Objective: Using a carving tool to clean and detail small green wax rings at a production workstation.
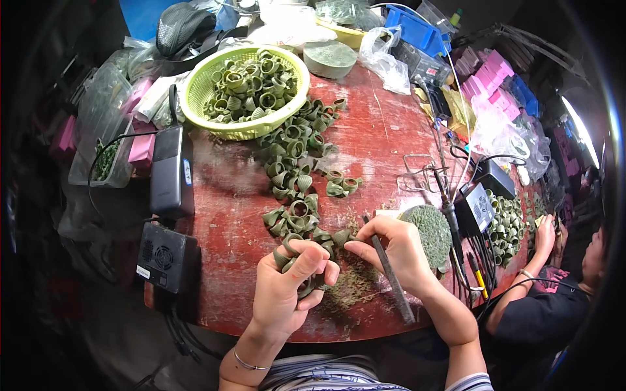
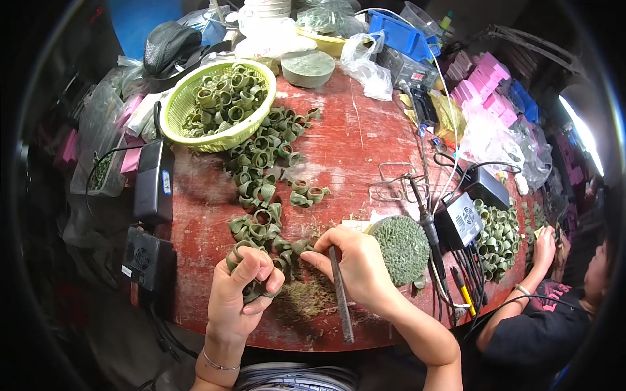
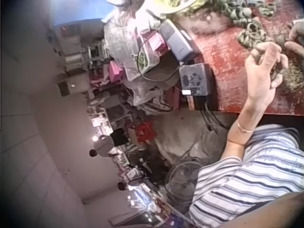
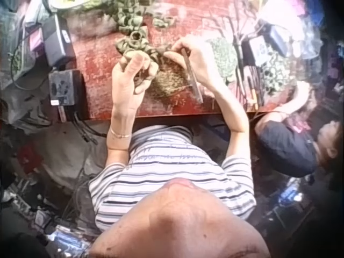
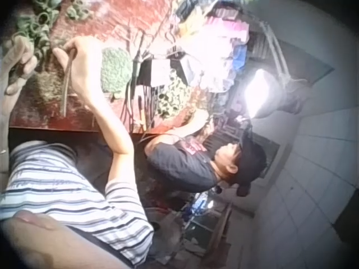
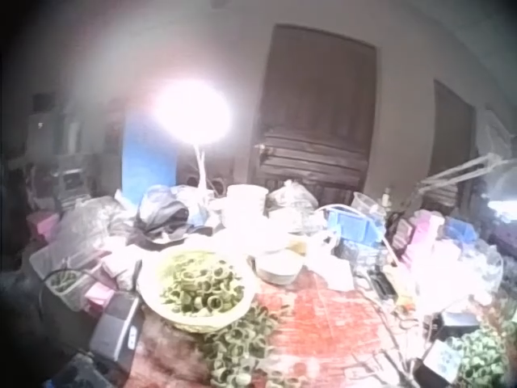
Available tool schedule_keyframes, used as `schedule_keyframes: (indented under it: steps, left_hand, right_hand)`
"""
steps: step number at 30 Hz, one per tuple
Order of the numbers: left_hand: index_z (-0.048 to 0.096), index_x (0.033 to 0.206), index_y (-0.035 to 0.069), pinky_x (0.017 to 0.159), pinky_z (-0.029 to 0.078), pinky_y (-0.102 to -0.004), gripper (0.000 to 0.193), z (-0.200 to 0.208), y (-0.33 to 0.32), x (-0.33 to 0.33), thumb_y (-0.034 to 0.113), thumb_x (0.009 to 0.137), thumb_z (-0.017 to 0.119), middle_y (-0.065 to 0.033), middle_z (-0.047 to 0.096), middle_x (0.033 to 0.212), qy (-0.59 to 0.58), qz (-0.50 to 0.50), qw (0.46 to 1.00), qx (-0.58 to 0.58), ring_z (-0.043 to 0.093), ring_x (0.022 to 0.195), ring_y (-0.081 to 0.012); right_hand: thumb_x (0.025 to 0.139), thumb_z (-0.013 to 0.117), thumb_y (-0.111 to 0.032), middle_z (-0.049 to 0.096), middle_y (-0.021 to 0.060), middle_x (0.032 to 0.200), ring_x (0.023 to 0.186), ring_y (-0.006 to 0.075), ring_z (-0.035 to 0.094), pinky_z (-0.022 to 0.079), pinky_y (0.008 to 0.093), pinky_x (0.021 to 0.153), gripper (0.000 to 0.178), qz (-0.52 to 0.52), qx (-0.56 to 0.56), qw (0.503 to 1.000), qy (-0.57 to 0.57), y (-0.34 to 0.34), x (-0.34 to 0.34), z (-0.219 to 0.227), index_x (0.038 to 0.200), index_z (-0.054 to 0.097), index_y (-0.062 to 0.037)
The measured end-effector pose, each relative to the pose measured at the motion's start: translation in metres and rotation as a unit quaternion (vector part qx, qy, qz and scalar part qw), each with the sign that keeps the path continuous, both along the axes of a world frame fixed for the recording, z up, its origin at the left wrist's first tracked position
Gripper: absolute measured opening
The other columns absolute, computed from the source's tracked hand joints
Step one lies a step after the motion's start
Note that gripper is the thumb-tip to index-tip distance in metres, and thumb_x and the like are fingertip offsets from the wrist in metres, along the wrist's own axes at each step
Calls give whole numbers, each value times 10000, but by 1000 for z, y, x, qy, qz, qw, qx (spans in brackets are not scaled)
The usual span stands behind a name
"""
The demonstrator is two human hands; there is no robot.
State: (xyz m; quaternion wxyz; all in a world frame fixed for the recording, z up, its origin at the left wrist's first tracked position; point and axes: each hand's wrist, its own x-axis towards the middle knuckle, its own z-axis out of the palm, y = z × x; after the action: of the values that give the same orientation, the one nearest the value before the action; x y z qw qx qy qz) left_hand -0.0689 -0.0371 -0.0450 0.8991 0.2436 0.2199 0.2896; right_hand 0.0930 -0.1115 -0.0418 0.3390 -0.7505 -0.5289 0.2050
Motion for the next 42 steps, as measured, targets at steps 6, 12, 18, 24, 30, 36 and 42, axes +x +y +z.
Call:
schedule_keyframes:
  steps: [6, 12, 18, 24, 30, 36, 42]
  left_hand:
    - [609, 876, -1, 349, 281, -156, 114, 2, -2, 2, 108, 845, 594, -65, 576, 717, 73, -29, 996, 45, 539, 583, -109]
    - [625, 960, -2, 358, 303, -161, 160, 3, -9, 7, 90, 831, 606, -63, 595, 647, 210, -119, 960, 142, 476, 462, -38]
    - [611, 1022, -10, 368, 320, -159, 219, 5, -18, 16, 86, 825, 613, -53, 608, 694, 249, -37, 950, 185, 457, 453, -18]
    - [606, 1039, -3, 509, 443, -212, 279, -2, -19, 18, 75, 778, 664, -48, 624, 769, 287, -3, 914, 287, 560, 620, -73]
    - [622, 1007, 40, 619, 467, -252, 313, -9, -19, 18, 62, 709, 717, -68, 619, 766, 358, 28, 775, 521, 588, 670, -137]
    - [607, 1039, 13, 561, 430, -216, 344, -5, -19, 16, 98, 725, 721, -29, 593, 702, 328, 79, 839, 427, 518, 594, -75]
    - [601, 1044, -5, 368, 270, -156, 250, 7, -9, 11, 151, 850, 596, -21, 583, 651, 179, -176, 960, 127, 425, 466, -10]
  right_hand:
    - [761, 659, -90, 570, 128, 649, 569, 257, 571, 443, 322, 521, 121, 12, 58, 998, -5, -10, -2, 9, 811, 588, -5]
    - [772, 628, -59, 575, 124, 672, 589, 273, 579, 453, 319, 527, 73, -3, 97, 994, 45, -20, -5, 8, 807, 590, -8]
    - [750, 623, -18, 524, 106, 628, 553, 275, 540, 434, 348, 499, 65, -2, 105, 994, -27, -23, 0, 2, 811, 600, -25]
    - [738, 638, -41, 478, 88, 626, 553, 264, 519, 426, 344, 497, 87, 38, 111, 991, -71, -26, 1, 6, 810, 590, -37]
    - [727, 650, -66, 449, 79, 654, 590, 244, 510, 422, 345, 494, 141, 67, 94, 985, -131, -30, 1, 3, 847, 579, -46]
    - [691, 650, -75, 440, 70, 699, 605, 213, 495, 420, 307, 462, 212, 85, 134, 974, -163, -32, 3, 8, 894, 594, -55]
    - [601, 634, -76, 472, 62, 767, 620, 179, 495, 427, 261, 450, 365, 142, 215, 949, -182, -34, 3, 15, 964, 616, -46]
